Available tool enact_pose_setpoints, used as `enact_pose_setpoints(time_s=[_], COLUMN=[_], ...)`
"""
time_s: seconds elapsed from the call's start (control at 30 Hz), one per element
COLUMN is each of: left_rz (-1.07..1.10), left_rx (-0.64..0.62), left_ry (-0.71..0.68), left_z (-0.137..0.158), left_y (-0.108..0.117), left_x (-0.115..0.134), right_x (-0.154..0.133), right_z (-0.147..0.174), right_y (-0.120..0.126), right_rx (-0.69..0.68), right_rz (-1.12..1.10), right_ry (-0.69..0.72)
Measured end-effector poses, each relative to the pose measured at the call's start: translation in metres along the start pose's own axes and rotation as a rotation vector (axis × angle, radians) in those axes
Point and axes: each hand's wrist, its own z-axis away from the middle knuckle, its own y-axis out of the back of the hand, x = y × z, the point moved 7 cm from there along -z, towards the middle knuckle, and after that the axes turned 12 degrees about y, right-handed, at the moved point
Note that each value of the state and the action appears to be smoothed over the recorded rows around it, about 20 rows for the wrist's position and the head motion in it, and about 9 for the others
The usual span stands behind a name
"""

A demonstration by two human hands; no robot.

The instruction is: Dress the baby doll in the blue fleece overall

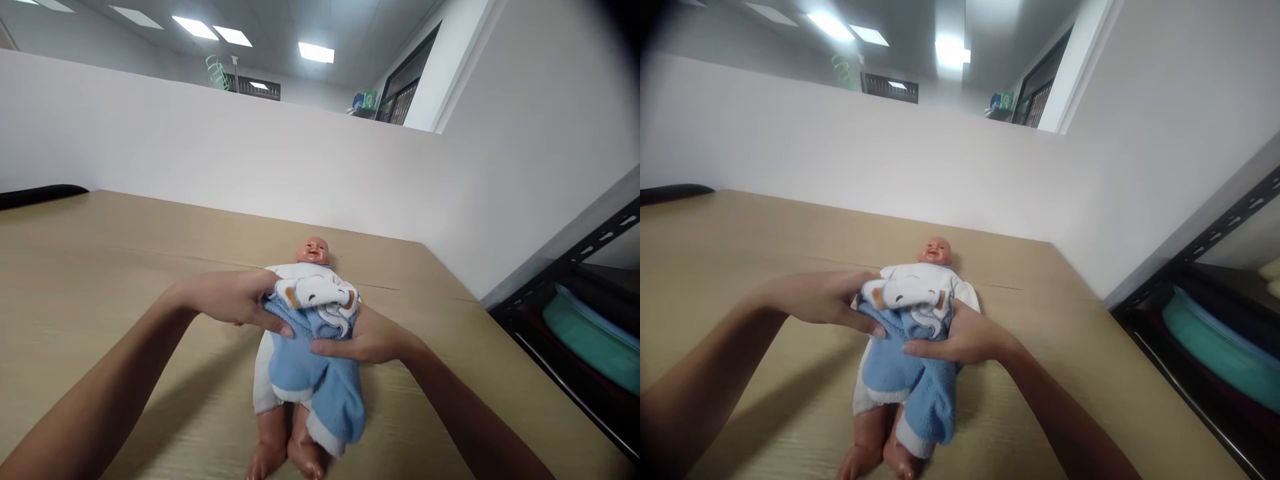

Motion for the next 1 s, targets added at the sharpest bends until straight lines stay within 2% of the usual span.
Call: enact_pose_setpoints(time_s=[0.07,0.13,0.23,0.37,0.47,0.57,0.67,0.73,0.87,1.0], left_rz=[0.015,0.077,0.222,0.354,0.483,0.617,0.599,0.552,0.584,0.599], left_rx=[0.011,-0.002,-0.004,0.052,0.010,0.005,0.122,0.175,0.167,0.217], left_ry=[-0.114,-0.157,-0.117,-0.032,-0.010,0.034,0.025,0.007,0.023,0.060], left_z=[0.006,0.011,0.018,0.027,0.033,0.036,0.037,0.038,0.036,0.036], left_y=[-0.004,-0.012,-0.025,-0.048,-0.072,-0.087,-0.085,-0.083,-0.089,-0.093], left_x=[0.007,0.008,0.003,-0.006,-0.013,-0.025,-0.033,-0.032,-0.027,-0.027], right_x=[-0.004,-0.005,0.000,0.009,0.011,0.004,-0.011,-0.019,-0.013,0.013], right_z=[0.003,0.008,0.016,0.025,0.031,0.037,0.040,0.041,0.041,0.046], right_y=[-0.003,-0.005,-0.005,-0.015,-0.025,-0.033,-0.041,-0.042,-0.037,-0.032], right_rx=[-0.020,-0.013,0.077,0.196,0.221,0.110,-0.130,-0.219,-0.172,-0.059], right_rz=[-0.029,-0.096,-0.185,-0.316,-0.393,-0.346,-0.235,-0.182,-0.246,-0.295], right_ry=[0.015,0.000,-0.047,-0.156,-0.222,-0.242,-0.206,-0.164,-0.136,-0.224])
